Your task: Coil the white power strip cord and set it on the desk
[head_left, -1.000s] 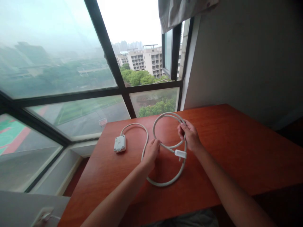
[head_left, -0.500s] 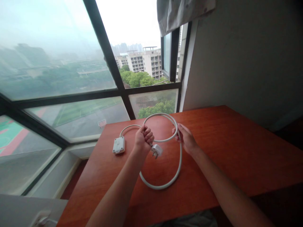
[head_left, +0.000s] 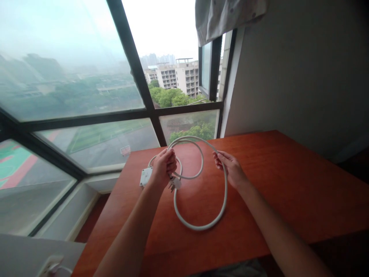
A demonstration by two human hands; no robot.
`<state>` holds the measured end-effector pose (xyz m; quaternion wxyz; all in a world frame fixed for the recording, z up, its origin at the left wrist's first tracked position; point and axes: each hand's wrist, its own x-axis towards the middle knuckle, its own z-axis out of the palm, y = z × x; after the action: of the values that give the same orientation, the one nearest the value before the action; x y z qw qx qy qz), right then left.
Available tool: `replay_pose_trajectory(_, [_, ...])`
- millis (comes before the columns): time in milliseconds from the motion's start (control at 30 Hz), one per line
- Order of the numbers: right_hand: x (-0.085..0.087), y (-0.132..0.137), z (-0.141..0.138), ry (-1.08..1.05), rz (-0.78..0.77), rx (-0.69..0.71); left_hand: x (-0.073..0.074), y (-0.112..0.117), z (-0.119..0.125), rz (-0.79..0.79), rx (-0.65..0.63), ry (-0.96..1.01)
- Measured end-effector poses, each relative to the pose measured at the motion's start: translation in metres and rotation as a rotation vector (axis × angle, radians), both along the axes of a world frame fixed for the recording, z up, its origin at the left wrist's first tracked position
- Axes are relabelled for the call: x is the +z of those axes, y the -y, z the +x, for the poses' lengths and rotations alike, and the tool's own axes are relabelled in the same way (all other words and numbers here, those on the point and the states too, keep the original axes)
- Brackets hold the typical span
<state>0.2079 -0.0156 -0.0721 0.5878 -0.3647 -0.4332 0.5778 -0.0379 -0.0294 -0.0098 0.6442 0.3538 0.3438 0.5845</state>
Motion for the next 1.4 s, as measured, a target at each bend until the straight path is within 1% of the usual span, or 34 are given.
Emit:
replay_pose_trajectory(167, [-0.007, -0.002, -0.005, 0.096, 0.068, -0.119, -0.005, -0.004, 0.015, -0.019, -0.039, 0.259])
replay_pose_trajectory(300, [-0.01, -0.001, -0.008, 0.132, 0.076, -0.152, -0.008, -0.007, 0.024, -0.014, 0.009, 0.422])
replay_pose_trajectory(400, [-0.009, 0.001, -0.011, 0.102, 0.076, -0.16, -0.009, -0.008, 0.027, -0.017, -0.008, 0.48])
replay_pose_trajectory(533, [-0.006, 0.002, -0.012, 0.081, 0.063, -0.137, -0.01, -0.009, 0.026, -0.055, -0.09, 0.502])
replay_pose_trajectory(633, [-0.005, 0.001, -0.009, -0.019, 0.03, -0.128, -0.011, -0.009, 0.022, -0.083, -0.147, 0.523])
replay_pose_trajectory(700, [-0.004, 0.0, -0.006, -0.069, -0.023, -0.08, -0.011, -0.008, 0.02, -0.102, -0.177, 0.531])
replay_pose_trajectory(767, [-0.003, -0.001, -0.004, -0.069, -0.069, 0.002, -0.012, -0.007, 0.019, -0.124, -0.196, 0.531])
replay_pose_trajectory(833, [-0.002, -0.001, -0.002, -0.044, -0.087, 0.07, -0.012, -0.007, 0.019, -0.137, -0.202, 0.535])
replay_pose_trajectory(933, [-0.001, 0.001, -0.002, -0.031, -0.083, 0.111, -0.014, -0.007, 0.018, -0.124, -0.196, 0.554])
replay_pose_trajectory(1067, [-0.001, 0.001, -0.002, -0.067, -0.075, 0.12, -0.013, -0.005, 0.016, -0.093, -0.227, 0.538])
replay_pose_trajectory(1233, [-0.003, 0.0, -0.002, -0.072, -0.049, 0.068, -0.004, 0.002, 0.011, -0.063, -0.285, 0.494])
replay_pose_trajectory(1300, [-0.003, 0.0, -0.002, -0.08, -0.062, 0.049, -0.001, 0.003, 0.008, -0.059, -0.273, 0.477])
replay_pose_trajectory(1400, [-0.001, 0.001, 0.0, -0.096, -0.093, 0.053, 0.0, 0.002, 0.006, -0.044, -0.217, 0.449])
